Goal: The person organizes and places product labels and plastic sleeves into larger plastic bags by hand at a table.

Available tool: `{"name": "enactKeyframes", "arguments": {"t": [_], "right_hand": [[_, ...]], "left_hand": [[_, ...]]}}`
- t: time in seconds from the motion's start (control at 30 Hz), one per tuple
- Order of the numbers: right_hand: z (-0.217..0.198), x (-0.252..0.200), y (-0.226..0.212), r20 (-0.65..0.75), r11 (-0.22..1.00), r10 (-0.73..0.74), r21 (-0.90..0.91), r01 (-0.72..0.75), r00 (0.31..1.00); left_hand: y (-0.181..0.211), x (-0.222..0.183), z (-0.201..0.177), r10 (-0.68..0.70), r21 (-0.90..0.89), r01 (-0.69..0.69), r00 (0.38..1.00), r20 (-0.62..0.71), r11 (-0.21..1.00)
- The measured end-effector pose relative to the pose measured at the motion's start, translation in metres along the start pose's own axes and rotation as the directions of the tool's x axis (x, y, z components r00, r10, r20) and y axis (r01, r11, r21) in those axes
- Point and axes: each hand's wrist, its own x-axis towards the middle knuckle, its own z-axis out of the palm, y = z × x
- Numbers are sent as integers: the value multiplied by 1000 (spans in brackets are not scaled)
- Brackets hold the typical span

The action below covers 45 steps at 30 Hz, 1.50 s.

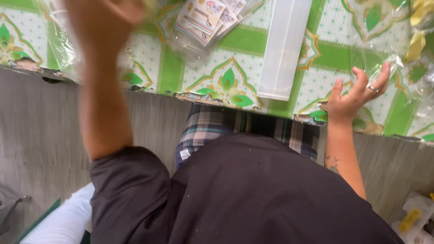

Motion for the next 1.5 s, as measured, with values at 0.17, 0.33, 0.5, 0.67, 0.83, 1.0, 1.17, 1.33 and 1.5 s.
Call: {"name": "enactKeyframes", "arguments": {"t": [0.17, 0.33, 0.5, 0.67, 0.83, 1.0, 1.17, 1.33, 1.5], "right_hand": [[-2, 7, -25, -52, 990, -103, -103, 97, 993], [-16, -5, -104, 118, 937, -348, 53, 344, 930], [-38, -3, -151, 147, 922, -372, 177, 345, 917], [-55, -1, -147, 166, 926, -283, 305, 224, 945], [-55, -14, -130, 140, 942, -269, 243, 230, 953], [-55, 4, -74, 37, 985, -157, -69, 160, 987], [-69, 11, -35, -61, 998, -10, -65, 6, 998], [-63, 3, -46, -30, 998, 2, 57, 0, 1000], [-64, 1, -57, -5, 998, -17, 58, 17, 1000]], "left_hand": [[112, -92, 64, 297, -120, -274, 918, 262, 954], [147, -136, 107, 292, -90, -278, 906, 306, 956], [147, -138, 99, 205, 41, -249, 871, 447, 968], [108, -132, 113, 60, -84, 4, 663, 746, 996], [30, -78, 164, -132, 233, 74, 961, 244, 970], [0, -67, 185, -479, 315, 363, 609, 632, 877], [2, -51, 185, -426, 262, 342, 617, 661, 903], [19, -31, 201, -409, 266, 314, 610, 679, 911], [36, -27, 209, -392, 220, 331, 658, 643, 918]]}}
